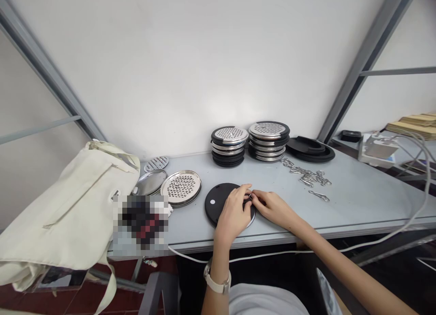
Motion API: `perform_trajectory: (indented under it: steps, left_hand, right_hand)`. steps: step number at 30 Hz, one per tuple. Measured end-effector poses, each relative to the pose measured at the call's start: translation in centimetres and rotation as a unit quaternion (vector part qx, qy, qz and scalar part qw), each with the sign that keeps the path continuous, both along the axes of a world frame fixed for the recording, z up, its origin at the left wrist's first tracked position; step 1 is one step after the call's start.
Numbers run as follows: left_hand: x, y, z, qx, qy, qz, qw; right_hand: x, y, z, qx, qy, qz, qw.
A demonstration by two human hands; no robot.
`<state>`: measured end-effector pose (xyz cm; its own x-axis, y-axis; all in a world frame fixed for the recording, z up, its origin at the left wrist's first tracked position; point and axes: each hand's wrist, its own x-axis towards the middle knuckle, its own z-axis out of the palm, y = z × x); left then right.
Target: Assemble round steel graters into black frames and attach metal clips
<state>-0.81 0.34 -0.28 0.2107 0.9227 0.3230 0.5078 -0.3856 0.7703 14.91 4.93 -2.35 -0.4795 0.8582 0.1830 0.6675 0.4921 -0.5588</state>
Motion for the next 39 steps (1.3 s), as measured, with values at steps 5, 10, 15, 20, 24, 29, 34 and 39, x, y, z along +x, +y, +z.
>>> perform_trajectory:
  steps: [5, 10, 15, 20, 24, 29, 34, 39]
  left_hand:
    - [0.03, 0.11, -0.10, 0.001, -0.003, 0.005, 1.000]
    - [0.08, 0.12, -0.12, 0.004, -0.005, 0.003, 1.000]
    - [0.08, 0.16, -0.19, 0.006, -0.010, -0.002, 1.000]
    - [0.04, 0.18, -0.20, 0.003, -0.011, -0.003, 1.000]
    - [0.04, 0.11, -0.11, -0.001, -0.009, -0.004, 1.000]
    - [0.01, 0.07, -0.10, 0.000, -0.008, -0.010, 1.000]
    - [-0.03, 0.07, -0.13, 0.000, -0.009, -0.013, 1.000]
    - [0.01, 0.08, -0.03, 0.002, -0.012, -0.012, 1.000]
  right_hand:
    - [0.00, 0.00, -0.05, 0.012, -0.013, -0.011, 1.000]
    - [-0.05, 0.02, -0.09, 0.018, -0.016, -0.017, 1.000]
    - [-0.16, 0.04, -0.02, 0.016, -0.015, -0.022, 1.000]
    - [-0.17, -0.04, 0.16, 0.021, -0.011, -0.022, 0.999]
    - [-0.14, -0.19, 0.24, 0.023, -0.009, -0.023, 0.999]
    - [-0.18, -0.28, 0.18, 0.028, -0.005, -0.029, 0.999]
    - [-0.23, -0.30, 0.20, 0.023, 0.002, -0.030, 0.999]
    - [-0.30, -0.38, 0.29, 0.019, 0.012, -0.031, 0.999]
